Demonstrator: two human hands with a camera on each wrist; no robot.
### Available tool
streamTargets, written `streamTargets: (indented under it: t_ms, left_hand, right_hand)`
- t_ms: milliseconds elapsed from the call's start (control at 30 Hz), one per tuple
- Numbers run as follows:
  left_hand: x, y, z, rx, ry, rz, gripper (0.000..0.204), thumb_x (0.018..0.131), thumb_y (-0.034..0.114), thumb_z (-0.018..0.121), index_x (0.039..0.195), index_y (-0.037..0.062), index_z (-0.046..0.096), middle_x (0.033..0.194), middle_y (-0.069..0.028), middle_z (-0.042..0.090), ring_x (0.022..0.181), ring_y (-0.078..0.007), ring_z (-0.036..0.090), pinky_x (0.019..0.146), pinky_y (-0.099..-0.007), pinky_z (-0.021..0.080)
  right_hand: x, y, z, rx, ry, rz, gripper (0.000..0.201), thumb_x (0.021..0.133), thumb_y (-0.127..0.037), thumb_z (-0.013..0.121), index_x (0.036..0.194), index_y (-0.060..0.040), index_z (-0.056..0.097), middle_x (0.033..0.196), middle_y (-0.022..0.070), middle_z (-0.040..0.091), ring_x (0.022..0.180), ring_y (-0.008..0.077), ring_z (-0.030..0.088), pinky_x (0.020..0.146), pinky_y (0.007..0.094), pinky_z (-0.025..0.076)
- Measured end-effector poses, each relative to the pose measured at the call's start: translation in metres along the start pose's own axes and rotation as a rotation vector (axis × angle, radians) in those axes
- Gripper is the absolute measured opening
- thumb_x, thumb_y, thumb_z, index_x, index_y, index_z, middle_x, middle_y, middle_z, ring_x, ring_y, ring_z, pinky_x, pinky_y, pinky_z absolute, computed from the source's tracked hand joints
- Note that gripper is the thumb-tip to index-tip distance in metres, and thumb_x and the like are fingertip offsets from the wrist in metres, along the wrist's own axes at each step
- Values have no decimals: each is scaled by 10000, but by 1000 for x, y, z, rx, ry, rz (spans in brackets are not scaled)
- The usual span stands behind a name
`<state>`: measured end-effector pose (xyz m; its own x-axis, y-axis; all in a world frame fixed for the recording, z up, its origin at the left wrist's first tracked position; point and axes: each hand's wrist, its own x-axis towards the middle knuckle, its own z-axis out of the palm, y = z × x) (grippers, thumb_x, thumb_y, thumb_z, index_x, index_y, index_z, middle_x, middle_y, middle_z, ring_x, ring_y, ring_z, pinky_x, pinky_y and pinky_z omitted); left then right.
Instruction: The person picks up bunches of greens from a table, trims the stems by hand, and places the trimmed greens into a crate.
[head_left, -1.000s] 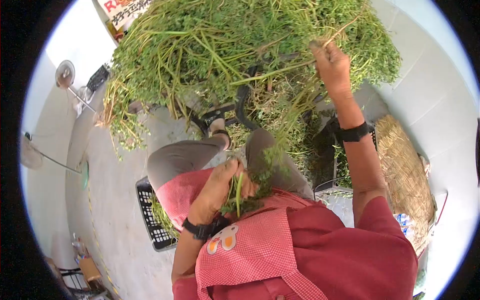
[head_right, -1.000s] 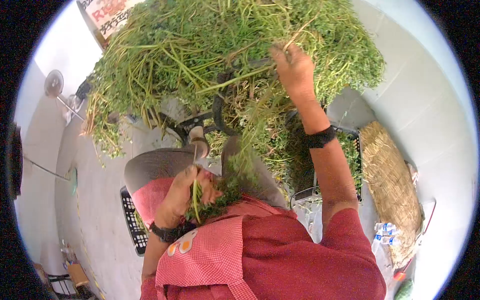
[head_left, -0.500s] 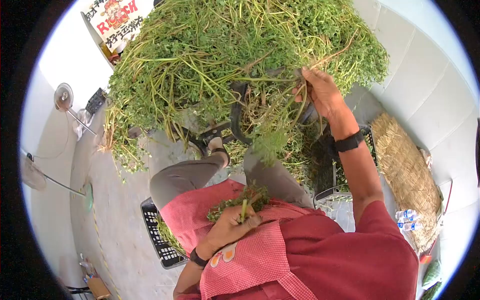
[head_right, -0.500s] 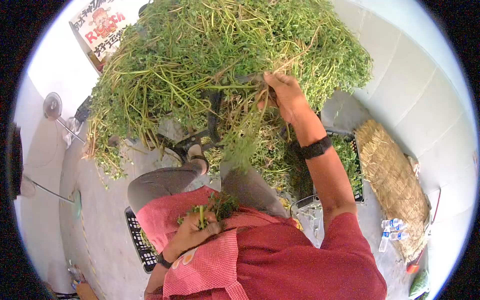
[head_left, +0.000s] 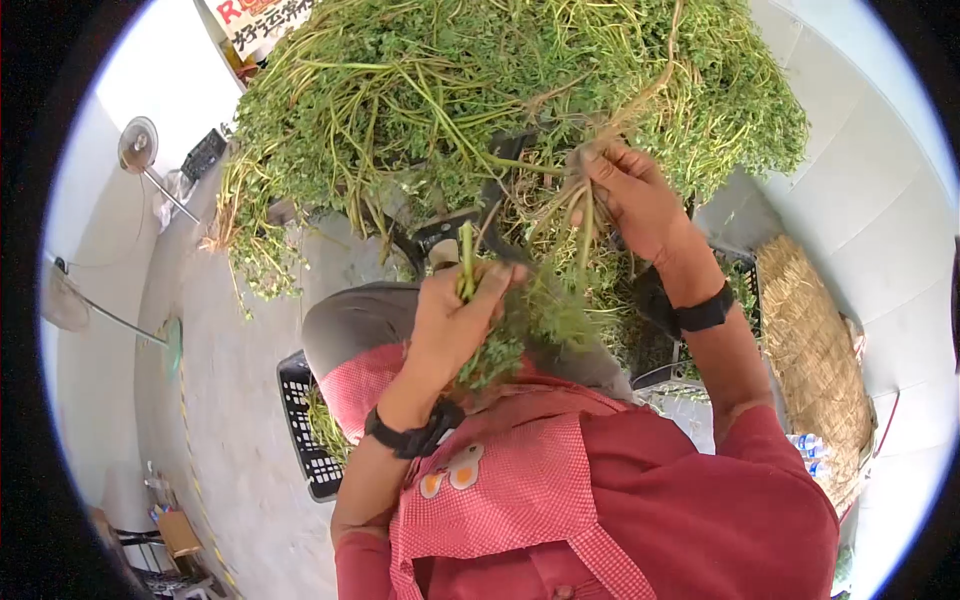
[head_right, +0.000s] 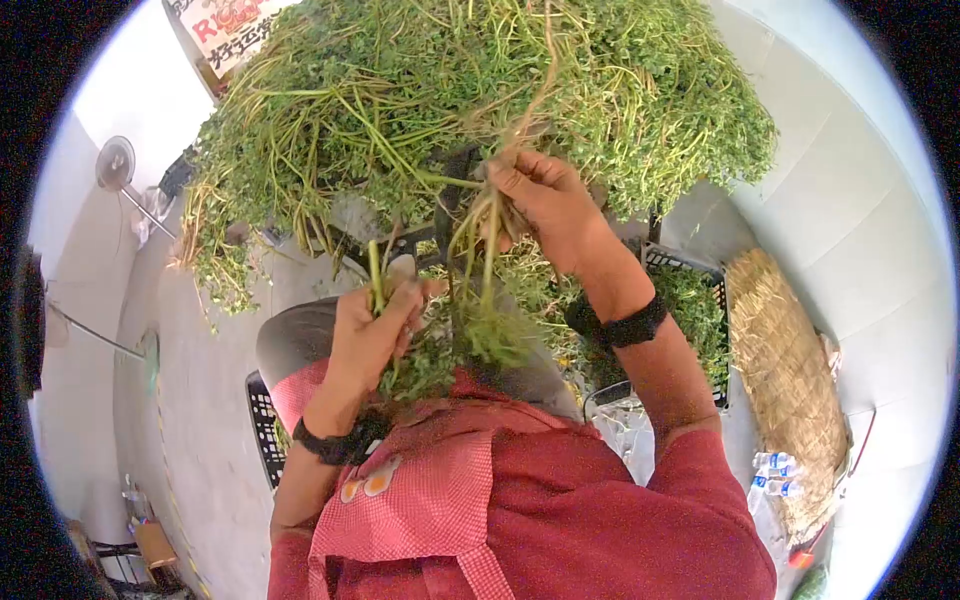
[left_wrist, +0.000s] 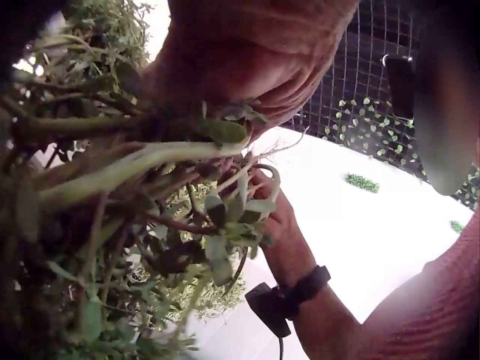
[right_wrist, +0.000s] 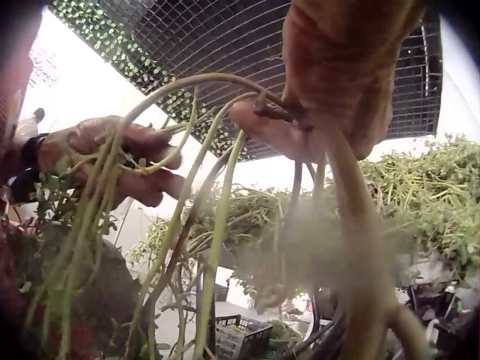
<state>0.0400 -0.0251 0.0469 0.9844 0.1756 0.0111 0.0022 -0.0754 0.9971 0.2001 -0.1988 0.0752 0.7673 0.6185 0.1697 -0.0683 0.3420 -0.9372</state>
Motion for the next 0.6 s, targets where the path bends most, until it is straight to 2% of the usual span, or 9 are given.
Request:
streamTargets:
  t_ms: [100, 267, 333, 467, 533, 600]
  left_hand:
    - [12, -3, 10, 91, 58, 152, 250, 914, 206, 554, 987, -17, 637, 675, 26, 554, 613, -32, 431, 542, -199, 359]
    - [16, -15, 13, 70, 16, 102, 248, 909, 237, 568, 966, 3, 627, 635, 49, 524, 564, -22, 395, 495, -204, 334]
    - [18, -18, 12, -40, -8, -37, 231, 904, 252, 578, 938, 30, 634, 611, 63, 504, 524, -15, 383, 453, -202, 304]
    - [19, -18, 13, -136, 0, -60, 218, 902, 255, 581, 927, 49, 650, 599, 66, 499, 507, -12, 386, 432, -198, 283]
    - [15, -12, 8, -102, -44, 13, 218, 906, 252, 575, 909, 52, 661, 612, 53, 526, 511, -10, 380, 441, -191, 286]
    - [13, -12, 3, -89, -70, 4, 215, 915, 223, 556, 900, 40, 667, 647, 40, 568, 519, -22, 402, 454, -206, 317]
  right_hand:
    - [-3, 1, 16, -22, -57, 19, 206, 899, -225, 573, 915, -20, 571, 751, 72, 629, 631, 157, 634, 511, 281, 532]
    - [-2, 11, 24, 10, -124, 3, 202, 905, -201, 563, 945, -3, 569, 753, 89, 624, 655, 179, 642, 501, 290, 511]
    - [-1, 14, 26, -36, -98, 22, 196, 899, -203, 574, 939, -11, 574, 762, 84, 628, 642, 158, 629, 500, 267, 498]
    - [2, 17, 24, -93, -60, 19, 192, 892, -200, 587, 933, -12, 584, 765, 72, 635, 621, 120, 605, 495, 242, 473]
    - [7, 19, 15, -298, -60, -56, 184, 887, -196, 595, 923, -15, 599, 754, 58, 641, 609, 88, 584, 495, 222, 454]
    - [8, 17, 11, -329, -55, -54, 173, 882, -182, 601, 918, -13, 605, 742, 53, 641, 598, 83, 579, 485, 219, 448]
